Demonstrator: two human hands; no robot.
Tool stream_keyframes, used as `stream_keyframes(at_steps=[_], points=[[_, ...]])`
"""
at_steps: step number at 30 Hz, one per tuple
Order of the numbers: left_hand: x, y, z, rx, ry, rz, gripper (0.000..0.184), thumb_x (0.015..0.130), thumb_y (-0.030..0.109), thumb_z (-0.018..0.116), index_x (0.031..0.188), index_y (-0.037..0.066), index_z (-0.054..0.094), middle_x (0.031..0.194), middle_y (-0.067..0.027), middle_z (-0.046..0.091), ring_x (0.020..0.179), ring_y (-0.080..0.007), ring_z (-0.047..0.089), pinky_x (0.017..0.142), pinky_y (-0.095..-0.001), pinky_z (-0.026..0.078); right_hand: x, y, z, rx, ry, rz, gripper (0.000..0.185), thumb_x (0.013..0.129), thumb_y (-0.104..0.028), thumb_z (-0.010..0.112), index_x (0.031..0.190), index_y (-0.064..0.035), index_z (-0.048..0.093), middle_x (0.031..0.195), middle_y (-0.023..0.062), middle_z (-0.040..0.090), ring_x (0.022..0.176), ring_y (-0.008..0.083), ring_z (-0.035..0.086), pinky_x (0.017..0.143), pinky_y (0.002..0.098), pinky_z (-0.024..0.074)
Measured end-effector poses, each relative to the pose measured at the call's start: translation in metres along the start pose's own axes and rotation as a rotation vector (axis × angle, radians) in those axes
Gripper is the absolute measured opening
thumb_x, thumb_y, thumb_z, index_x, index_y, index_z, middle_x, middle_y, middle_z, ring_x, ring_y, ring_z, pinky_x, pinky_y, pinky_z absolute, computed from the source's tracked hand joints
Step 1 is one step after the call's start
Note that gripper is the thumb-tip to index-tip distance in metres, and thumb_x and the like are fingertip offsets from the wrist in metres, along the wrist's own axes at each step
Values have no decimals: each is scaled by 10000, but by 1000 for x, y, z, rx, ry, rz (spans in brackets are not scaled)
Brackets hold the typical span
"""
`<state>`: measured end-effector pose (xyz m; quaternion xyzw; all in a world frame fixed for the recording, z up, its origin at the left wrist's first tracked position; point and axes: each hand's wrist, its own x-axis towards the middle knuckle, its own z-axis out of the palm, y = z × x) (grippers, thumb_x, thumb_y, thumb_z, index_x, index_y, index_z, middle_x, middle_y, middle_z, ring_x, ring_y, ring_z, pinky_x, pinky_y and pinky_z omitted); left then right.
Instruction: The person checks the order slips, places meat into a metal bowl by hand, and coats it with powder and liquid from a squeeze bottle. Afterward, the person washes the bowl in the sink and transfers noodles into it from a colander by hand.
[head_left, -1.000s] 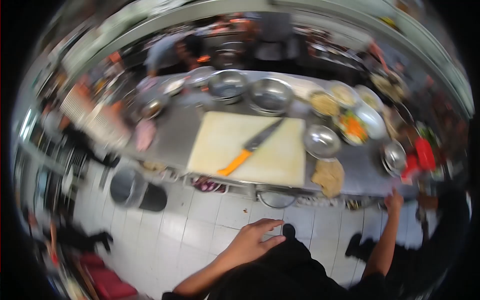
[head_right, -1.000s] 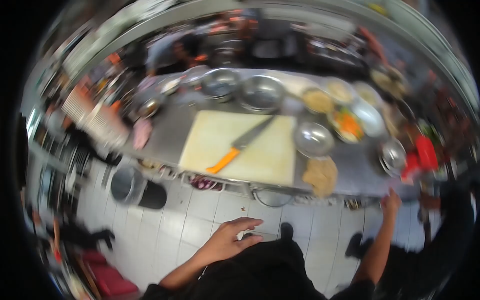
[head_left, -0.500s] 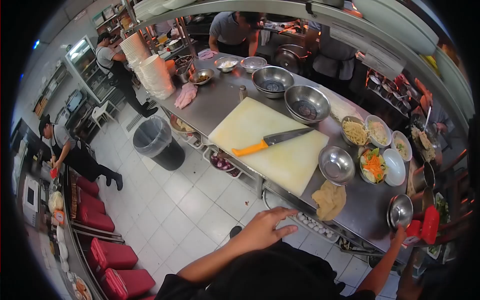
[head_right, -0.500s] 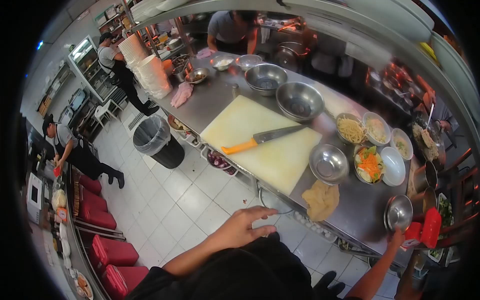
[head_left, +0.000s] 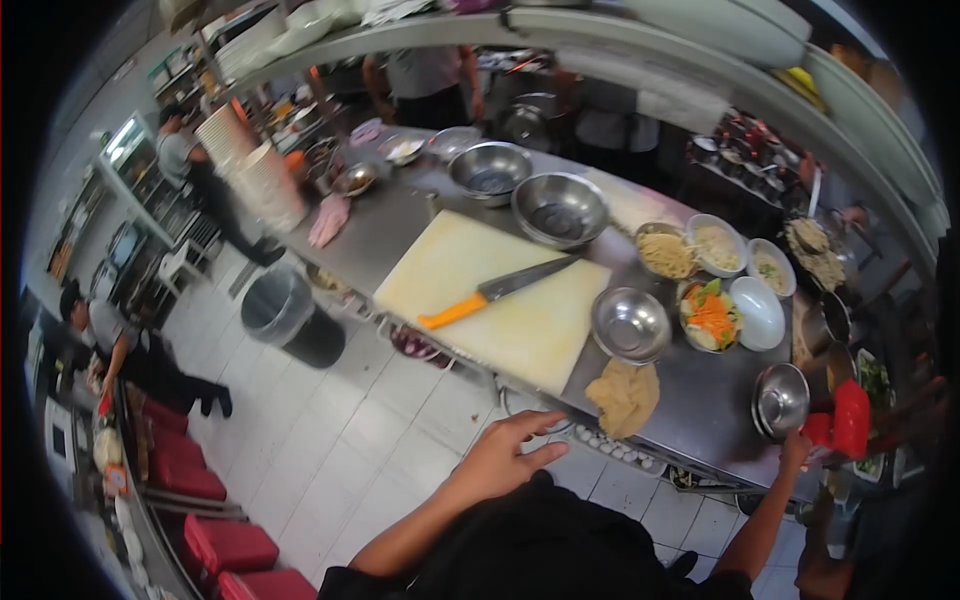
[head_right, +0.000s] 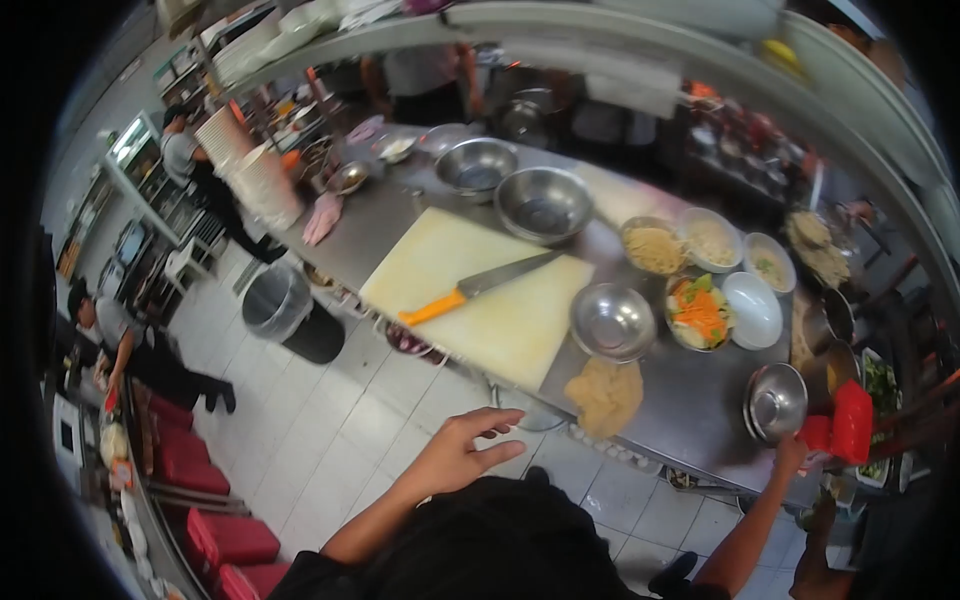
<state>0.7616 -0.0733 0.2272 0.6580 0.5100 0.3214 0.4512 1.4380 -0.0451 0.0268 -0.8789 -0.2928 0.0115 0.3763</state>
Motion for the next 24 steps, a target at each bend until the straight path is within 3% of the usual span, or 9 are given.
stream_keyframes(at_steps=[1, 5, 6, 8, 11, 13, 16, 17, 24], points=[[10, 1, -4, -57, 15, 10, 462, 877, 254, 706, 1260, 24, 587, 1164, -155, 648, 1006, -221, 639, 791, -325, 523, 6, 9, -2, -179, 105, -141, 352, 757, -251, 636, 888, 74, 604, 803, 242, 658, 751, 420, 639, 647, 500, 473], [59, 32, -43, -112, 195, 73, 507, 877, 230, 717, 1294, -4, 550, 1197, -175, 632, 1049, -203, 618, 843, -307, 513, -44, -92, -41, -331, 115, -101, 423, 823, -280, 676, 1059, 68, 626, 1003, 301, 643, 956, 462, 605, 822, 495, 470], [79, 47, -55, -100, 280, 174, 464, 901, 250, 680, 1285, 16, 564, 1147, -91, 646, 996, -145, 601, 868, -298, 491, -48, -100, -42, -291, 149, -168, 426, 830, -281, 674, 1078, 62, 627, 1008, 294, 647, 961, 452, 611, 828, 485, 472], [127, 70, -84, -141, 383, 311, 561, 894, 316, 685, 1312, -22, 525, 1157, -122, 632, 995, -162, 600, 856, -297, 488, -54, -114, -44, -211, 217, -306, 433, 843, -282, 671, 1115, 51, 628, 1019, 280, 655, 971, 431, 623, 841, 464, 474], [191, 111, -117, -176, 542, 460, 705, 863, 399, 708, 1342, -64, 477, 1194, -165, 603, 1040, -189, 588, 859, -300, 485, -73, -148, -49, 40, 48, -264, 439, 865, -272, 670, 1157, 51, 620, 1032, 254, 669, 970, 372, 649, 845, 422, 484], [218, 135, -129, -219, 589, 400, 745, 851, 412, 718, 1355, -71, 460, 1234, -163, 581, 1070, -191, 574, 851, -286, 480, -91, -169, -56, 80, -10, -231, 437, 868, -265, 675, 1159, 56, 617, 1023, 240, 675, 949, 340, 657, 839, 403, 486], [232, 157, -134, -304, 496, 492, 747, 851, 398, 720, 1370, -64, 447, 1260, -159, 569, 1088, -181, 562, 840, -271, 474, -103, -183, -62, 156, -79, -238, 409, 898, -218, 658, 1170, 82, 601, 954, 176, 683, 821, 238, 646, 742, 329, 500], [234, 162, -130, -375, 565, 580, 495, 846, 271, 728, 1143, -105, 604, 1035, -165, 671, 917, -175, 620, 798, -296, 483, -110, -184, -66, 232, -107, -233, 405, 905, -211, 653, 1174, 86, 598, 935, 156, 680, 785, 209, 632, 708, 310, 497], [256, 168, -136, -463, 680, 554, 268, 823, 189, 750, 858, -68, 682, 699, -79, 658, 545, -110, 556, 478, -256, 423, -147, -210, -74, 523, -199, -197, 365, 925, -174, 640, 1190, 73, 592, 840, 46, 630, 654, 83, 531, 573, 233, 439]])
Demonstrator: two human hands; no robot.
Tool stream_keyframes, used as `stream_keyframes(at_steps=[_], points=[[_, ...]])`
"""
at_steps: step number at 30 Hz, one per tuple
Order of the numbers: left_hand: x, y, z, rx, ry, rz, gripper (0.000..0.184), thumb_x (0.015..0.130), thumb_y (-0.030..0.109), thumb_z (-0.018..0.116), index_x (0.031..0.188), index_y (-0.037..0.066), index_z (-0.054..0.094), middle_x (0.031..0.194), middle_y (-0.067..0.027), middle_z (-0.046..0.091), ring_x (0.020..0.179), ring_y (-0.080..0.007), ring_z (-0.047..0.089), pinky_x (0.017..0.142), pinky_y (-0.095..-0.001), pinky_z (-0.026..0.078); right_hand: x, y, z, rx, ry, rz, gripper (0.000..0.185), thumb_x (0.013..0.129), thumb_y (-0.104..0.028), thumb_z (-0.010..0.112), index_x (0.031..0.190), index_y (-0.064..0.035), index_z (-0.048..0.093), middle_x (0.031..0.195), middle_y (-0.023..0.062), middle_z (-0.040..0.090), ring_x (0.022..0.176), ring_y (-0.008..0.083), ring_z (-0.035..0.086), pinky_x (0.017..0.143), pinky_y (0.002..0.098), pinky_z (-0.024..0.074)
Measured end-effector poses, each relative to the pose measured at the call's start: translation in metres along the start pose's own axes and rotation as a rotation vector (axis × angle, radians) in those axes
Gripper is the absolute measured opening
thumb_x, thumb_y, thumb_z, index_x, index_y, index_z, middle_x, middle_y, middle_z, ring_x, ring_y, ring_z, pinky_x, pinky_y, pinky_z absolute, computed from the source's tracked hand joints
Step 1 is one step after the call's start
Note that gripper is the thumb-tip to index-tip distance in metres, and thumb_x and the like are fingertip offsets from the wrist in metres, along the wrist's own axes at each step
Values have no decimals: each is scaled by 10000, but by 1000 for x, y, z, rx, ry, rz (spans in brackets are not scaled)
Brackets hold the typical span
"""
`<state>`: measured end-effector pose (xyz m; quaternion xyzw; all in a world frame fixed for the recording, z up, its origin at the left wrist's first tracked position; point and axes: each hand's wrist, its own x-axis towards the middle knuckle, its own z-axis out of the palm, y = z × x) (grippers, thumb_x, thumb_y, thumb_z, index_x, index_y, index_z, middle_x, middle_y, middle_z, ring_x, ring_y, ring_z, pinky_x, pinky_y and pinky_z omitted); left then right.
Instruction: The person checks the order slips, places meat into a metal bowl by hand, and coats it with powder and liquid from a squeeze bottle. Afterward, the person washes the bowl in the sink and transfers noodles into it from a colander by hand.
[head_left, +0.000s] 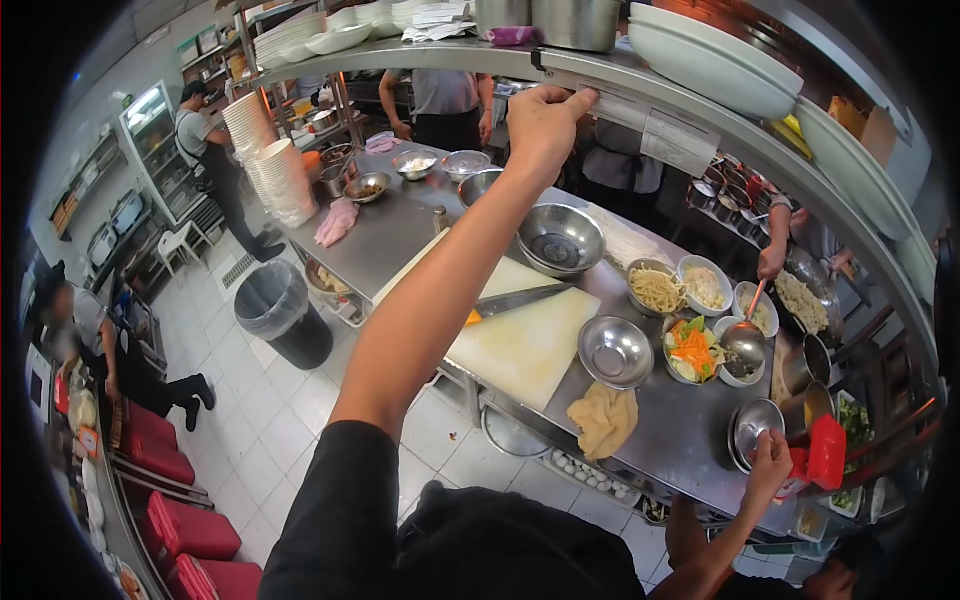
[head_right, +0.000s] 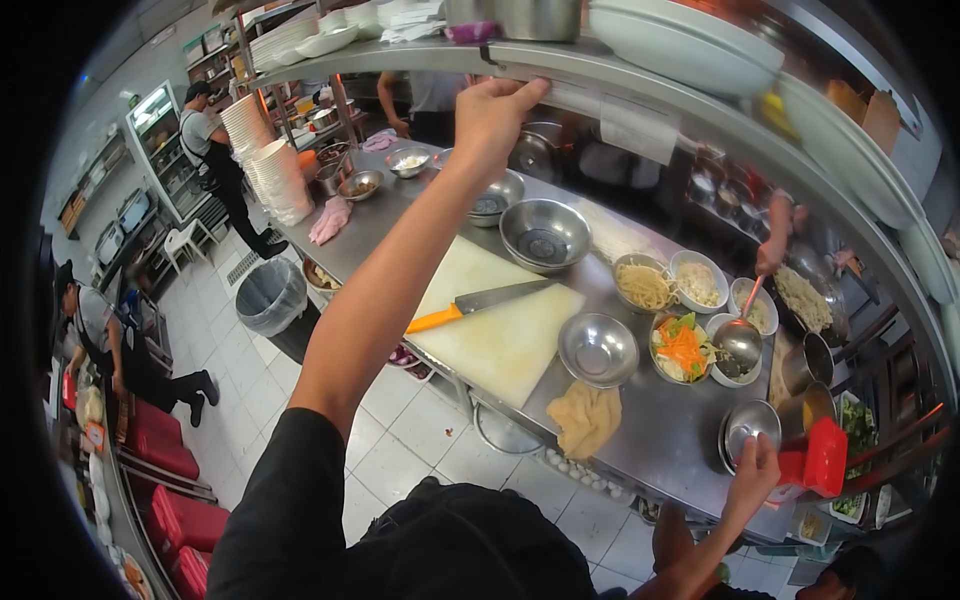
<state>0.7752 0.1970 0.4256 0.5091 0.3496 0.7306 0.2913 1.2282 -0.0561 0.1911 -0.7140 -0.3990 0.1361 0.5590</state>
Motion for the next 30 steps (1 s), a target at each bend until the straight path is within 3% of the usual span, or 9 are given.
stream_keyframes(at_steps=[5, 8, 11, 17, 20, 30], points=[[7, -6, -4, 21, -32, 30, 256, 807, 186, 763, 802, -60, 691, 615, -62, 612, 474, -103, 510, 393, -254, 381, -10, -41, 33, 101, -52, 23, 329, 926, -174, 644, 1177, 36, 609, 811, 15, 626, 635, 65, 541, 577, 209, 440], [7, -2, -7, 43, -37, 19, 258, 797, 198, 775, 804, -50, 704, 597, -54, 601, 470, -105, 506, 409, -268, 386, -11, -43, 51, 139, -129, 36, 332, 924, -193, 648, 1169, 27, 611, 845, 28, 652, 638, 68, 567, 573, 200, 444], [4, 7, -11, 170, -81, -50, 297, 817, 253, 774, 872, -29, 698, 763, -50, 625, 681, -107, 528, 626, -253, 447, -15, -49, 67, 122, -199, 54, 351, 921, -213, 653, 1174, 26, 607, 864, 37, 666, 642, 75, 581, 579, 202, 451], [1, 18, -12, 221, -86, -97, 327, 813, 273, 775, 884, -36, 695, 769, -73, 641, 663, -122, 569, 651, -262, 493, -23, -68, 96, 183, -292, 37, 317, 916, -179, 666, 1156, 23, 619, 820, -8, 625, 660, 51, 554, 600, 192, 464], [1, 15, -9, 180, -8, -18, 288, 779, 220, 792, 792, -55, 709, 617, -90, 635, 469, -128, 534, 446, -304, 429, -30, -71, 103, 189, -340, 50, 333, 910, -178, 673, 1159, 34, 615, 814, -1, 622, 664, 57, 558, 605, 196, 471], [16, 4, -17, 189, -87, 8, 291, 735, 211, 826, 702, -45, 692, 599, -101, 639, 508, -129, 570, 482, -305, 462, -50, -72, 107, 144, -383, 135, 332, 905, -139, 660, 1173, 48, 605, 826, 42, 639, 682, 90, 579, 615, 236, 497]])
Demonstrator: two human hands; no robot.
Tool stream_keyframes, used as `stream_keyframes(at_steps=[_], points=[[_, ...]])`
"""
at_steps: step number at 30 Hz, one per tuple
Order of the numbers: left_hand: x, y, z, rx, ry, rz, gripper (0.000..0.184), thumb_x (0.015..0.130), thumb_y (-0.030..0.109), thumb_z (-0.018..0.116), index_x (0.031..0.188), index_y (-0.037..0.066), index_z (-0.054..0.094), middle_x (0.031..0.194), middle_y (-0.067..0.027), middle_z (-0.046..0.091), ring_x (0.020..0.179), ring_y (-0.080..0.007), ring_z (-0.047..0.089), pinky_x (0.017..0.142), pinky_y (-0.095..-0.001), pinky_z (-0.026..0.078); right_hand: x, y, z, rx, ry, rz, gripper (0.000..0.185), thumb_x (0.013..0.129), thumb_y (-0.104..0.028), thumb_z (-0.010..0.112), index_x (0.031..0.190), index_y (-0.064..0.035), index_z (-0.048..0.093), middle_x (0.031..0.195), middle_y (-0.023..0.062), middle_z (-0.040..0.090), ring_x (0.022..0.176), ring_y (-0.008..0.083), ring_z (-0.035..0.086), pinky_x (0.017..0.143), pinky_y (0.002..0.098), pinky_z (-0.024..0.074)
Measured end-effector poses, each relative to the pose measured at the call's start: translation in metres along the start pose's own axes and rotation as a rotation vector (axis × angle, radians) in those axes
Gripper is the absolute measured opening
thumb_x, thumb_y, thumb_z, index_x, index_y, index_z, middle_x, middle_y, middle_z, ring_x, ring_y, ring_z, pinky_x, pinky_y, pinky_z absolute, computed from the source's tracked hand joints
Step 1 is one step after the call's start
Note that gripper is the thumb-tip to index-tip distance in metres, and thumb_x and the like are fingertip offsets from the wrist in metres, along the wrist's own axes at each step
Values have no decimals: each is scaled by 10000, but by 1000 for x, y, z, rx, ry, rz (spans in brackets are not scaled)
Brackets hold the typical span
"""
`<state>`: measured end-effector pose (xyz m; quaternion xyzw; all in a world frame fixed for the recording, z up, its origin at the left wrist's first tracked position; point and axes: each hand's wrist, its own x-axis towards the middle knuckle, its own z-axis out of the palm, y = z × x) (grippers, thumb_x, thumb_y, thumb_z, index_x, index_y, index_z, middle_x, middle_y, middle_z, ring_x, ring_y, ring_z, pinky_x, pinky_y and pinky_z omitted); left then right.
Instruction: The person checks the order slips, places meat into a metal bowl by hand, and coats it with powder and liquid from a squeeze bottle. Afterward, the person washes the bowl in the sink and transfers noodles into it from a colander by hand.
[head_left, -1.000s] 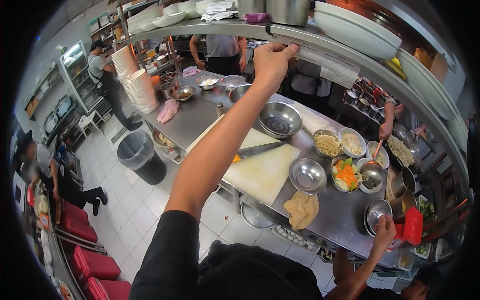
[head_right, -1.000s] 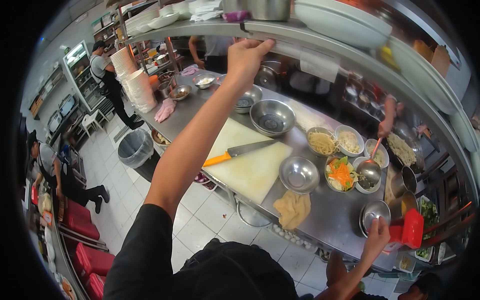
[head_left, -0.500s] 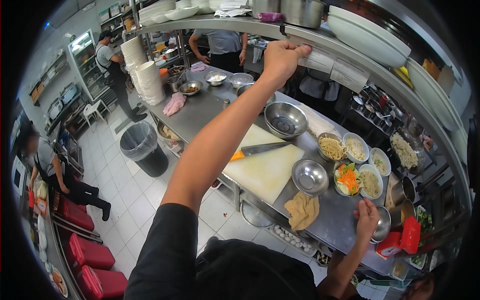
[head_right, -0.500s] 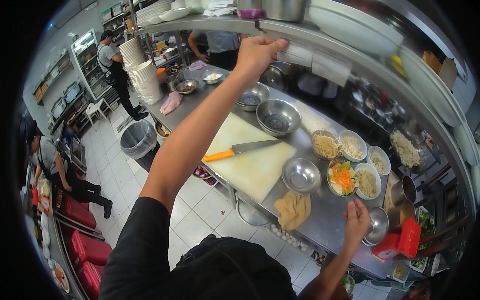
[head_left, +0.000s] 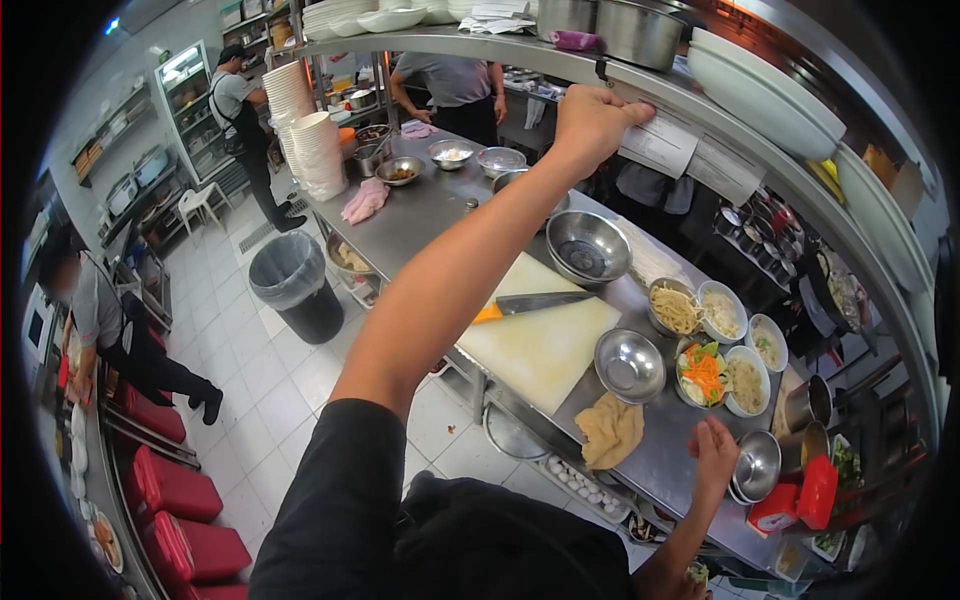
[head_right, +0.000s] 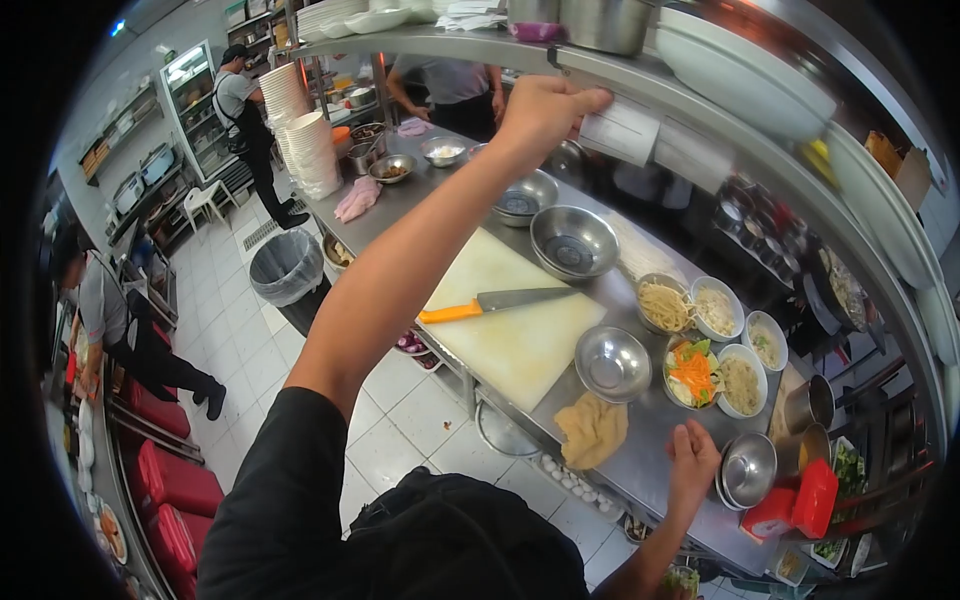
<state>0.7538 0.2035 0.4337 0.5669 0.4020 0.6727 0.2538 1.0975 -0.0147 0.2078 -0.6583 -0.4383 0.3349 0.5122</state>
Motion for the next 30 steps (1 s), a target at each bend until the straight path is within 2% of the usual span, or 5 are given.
stream_keyframes(at_steps=[6, 12, 15, 24, 30], points=[[1, 3, 0, 12, 7, -8, 298, 712, 215, 839, 666, -34, 682, 579, -100, 631, 505, -141, 574, 504, -309, 471, 38, 59, -38, -399, 175, -182, 338, 904, -206, 655, 1135, 40, 633, 839, 108, 680, 711, 149, 622, 633, 274, 482], [4, 2, -1, 18, 4, -15, 300, 691, 205, 848, 628, -31, 674, 585, -114, 640, 510, -158, 587, 527, -317, 481, 82, 100, -140, -1181, 697, -89, 387, 837, -225, 633, 1127, 30, 642, 1041, 246, 660, 899, 409, 646, 804, 485, 504], [2, 7, -3, 46, 5, -36, 301, 684, 201, 850, 617, -31, 671, 596, -118, 649, 522, -167, 597, 539, -324, 486, 63, 75, -139, -1246, 769, 169, 381, 815, -241, 600, 1075, 34, 647, 1109, 278, 624, 972, 416, 634, 851, 487, 497], [6, 0, 0, 18, 7, -14, 298, 685, 198, 850, 619, -31, 670, 627, -128, 665, 552, -171, 613, 560, -324, 495, 99, 196, -229, -1031, 789, 100, 270, 718, -182, 579, 757, 77, 643, 835, 310, 657, 811, 475, 648, 742, 556, 497], [4, 0, -1, -4, -1, -26, 313, 676, 212, 853, 640, -39, 669, 662, -133, 677, 581, -171, 632, 571, -323, 503, 105, 215, -243, -981, 784, 146, 288, 719, -191, 589, 787, 79, 660, 850, 299, 663, 812, 473, 649, 736, 540, 501]])
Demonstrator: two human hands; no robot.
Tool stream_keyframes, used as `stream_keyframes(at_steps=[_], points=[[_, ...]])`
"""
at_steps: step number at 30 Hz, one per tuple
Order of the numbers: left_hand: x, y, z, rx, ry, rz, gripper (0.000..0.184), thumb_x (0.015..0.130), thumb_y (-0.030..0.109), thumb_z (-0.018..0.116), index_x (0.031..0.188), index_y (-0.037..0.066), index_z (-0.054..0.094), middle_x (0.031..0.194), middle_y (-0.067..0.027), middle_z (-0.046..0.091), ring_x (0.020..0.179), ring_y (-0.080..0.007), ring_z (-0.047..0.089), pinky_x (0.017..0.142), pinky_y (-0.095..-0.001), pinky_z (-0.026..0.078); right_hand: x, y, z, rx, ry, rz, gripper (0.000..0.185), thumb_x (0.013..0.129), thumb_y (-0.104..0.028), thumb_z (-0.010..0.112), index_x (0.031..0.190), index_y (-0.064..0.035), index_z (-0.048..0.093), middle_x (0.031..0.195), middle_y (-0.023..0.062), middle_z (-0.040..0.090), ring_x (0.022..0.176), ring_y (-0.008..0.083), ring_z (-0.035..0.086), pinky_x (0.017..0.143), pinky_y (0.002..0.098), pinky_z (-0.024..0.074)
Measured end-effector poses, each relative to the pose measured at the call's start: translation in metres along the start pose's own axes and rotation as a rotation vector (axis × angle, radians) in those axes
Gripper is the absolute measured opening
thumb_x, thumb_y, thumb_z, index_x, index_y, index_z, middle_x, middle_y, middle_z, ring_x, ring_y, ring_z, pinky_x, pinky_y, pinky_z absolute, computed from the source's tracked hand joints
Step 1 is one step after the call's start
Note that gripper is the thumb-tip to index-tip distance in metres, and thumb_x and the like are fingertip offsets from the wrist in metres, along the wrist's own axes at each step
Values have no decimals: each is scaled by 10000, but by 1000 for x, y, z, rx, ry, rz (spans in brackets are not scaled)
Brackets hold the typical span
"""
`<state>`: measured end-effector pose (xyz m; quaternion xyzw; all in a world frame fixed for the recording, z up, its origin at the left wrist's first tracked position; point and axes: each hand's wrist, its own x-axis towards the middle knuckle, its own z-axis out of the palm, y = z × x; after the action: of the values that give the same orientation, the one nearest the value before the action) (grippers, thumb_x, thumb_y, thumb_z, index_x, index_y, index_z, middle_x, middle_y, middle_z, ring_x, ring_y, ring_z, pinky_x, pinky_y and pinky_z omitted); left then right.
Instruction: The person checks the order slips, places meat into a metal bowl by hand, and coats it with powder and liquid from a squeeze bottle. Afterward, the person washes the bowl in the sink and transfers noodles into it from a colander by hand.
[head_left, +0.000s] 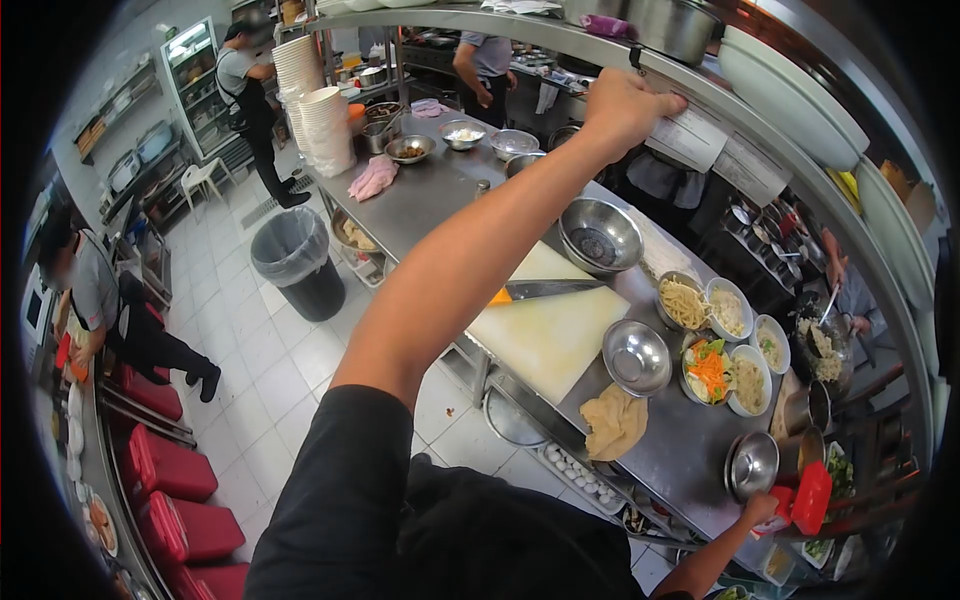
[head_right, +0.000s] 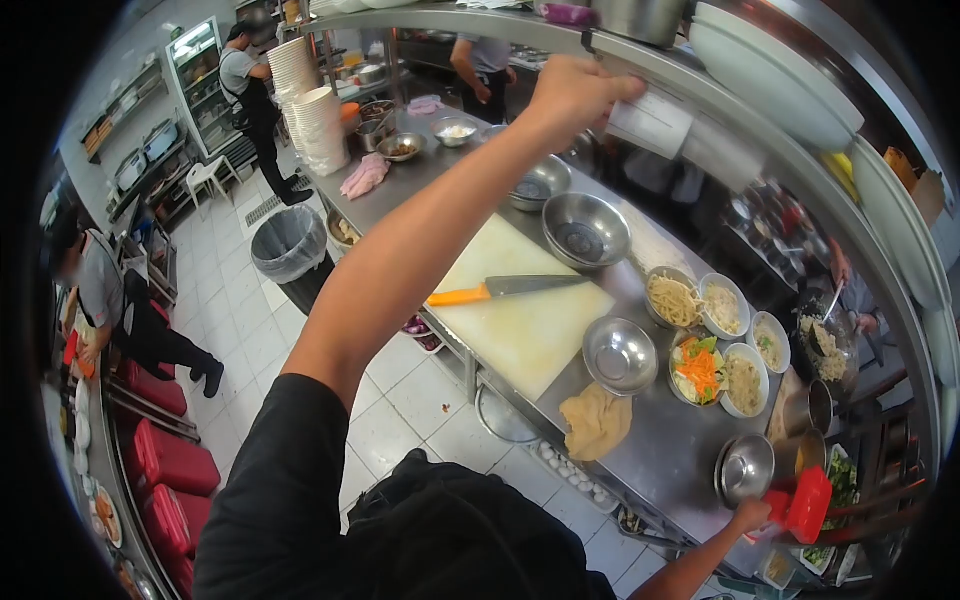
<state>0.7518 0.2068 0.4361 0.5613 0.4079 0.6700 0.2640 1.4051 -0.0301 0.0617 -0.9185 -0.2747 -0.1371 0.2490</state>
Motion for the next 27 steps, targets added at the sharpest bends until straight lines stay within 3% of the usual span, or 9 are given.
stream_keyframes(at_steps=[6, 9, 15, 21, 24, 27], points=[[-4, 6, -1, 40, 6, -24, 314, 670, 222, 851, 679, -45, 686, 690, -145, 689, 613, -181, 651, 610, -325, 518, 4, -5, -6, -69, 2, 19, 304, 725, -208, 591, 802, 74, 673, 873, 294, 668, 842, 467, 648, 759, 543, 493], [-5, 7, -2, 54, 18, -13, 307, 667, 220, 852, 702, -45, 699, 710, -153, 696, 632, -190, 658, 634, -326, 525, -2, -26, -31, -134, -138, 84, 340, 749, -207, 564, 908, 69, 683, 975, 294, 668, 944, 473, 636, 846, 564, 473], [-4, 7, -2, 51, 7, -19, 304, 672, 215, 852, 713, -47, 703, 723, -155, 699, 642, -195, 661, 640, -329, 527, 9, -12, -30, -30, -159, 60, 408, 796, -302, 570, 915, 72, 680, 941, 284, 674, 896, 441, 657, 792, 520, 494], [-9, 11, -3, 40, 9, -23, 303, 675, 209, 852, 704, -49, 695, 716, -151, 696, 634, -190, 659, 624, -327, 523, 19, -4, -25, 100, -107, 40, 424, 802, -286, 580, 832, 133, 646, 871, 316, 659, 867, 446, 654, 724, 518, 476], [-5, 6, 0, 2, 2, -27, 307, 671, 209, 855, 700, -50, 692, 709, -149, 693, 625, -191, 656, 614, -327, 520, 36, 7, -28, 276, -252, 15, 421, 814, -293, 552, 878, 112, 645, 915, 312, 659, 861, 460, 647, 765, 529, 487], [-2, 2, 0, -2, 10, -21, 310, 667, 211, 857, 691, -49, 689, 697, -148, 688, 613, -189, 650, 612, -323, 520, 28, -11, -45, 46, 10, -24, 408, 812, -240, 562, 1048, 91, 598, 971, 323, 645, 877, 476, 634, 761, 546, 476]])
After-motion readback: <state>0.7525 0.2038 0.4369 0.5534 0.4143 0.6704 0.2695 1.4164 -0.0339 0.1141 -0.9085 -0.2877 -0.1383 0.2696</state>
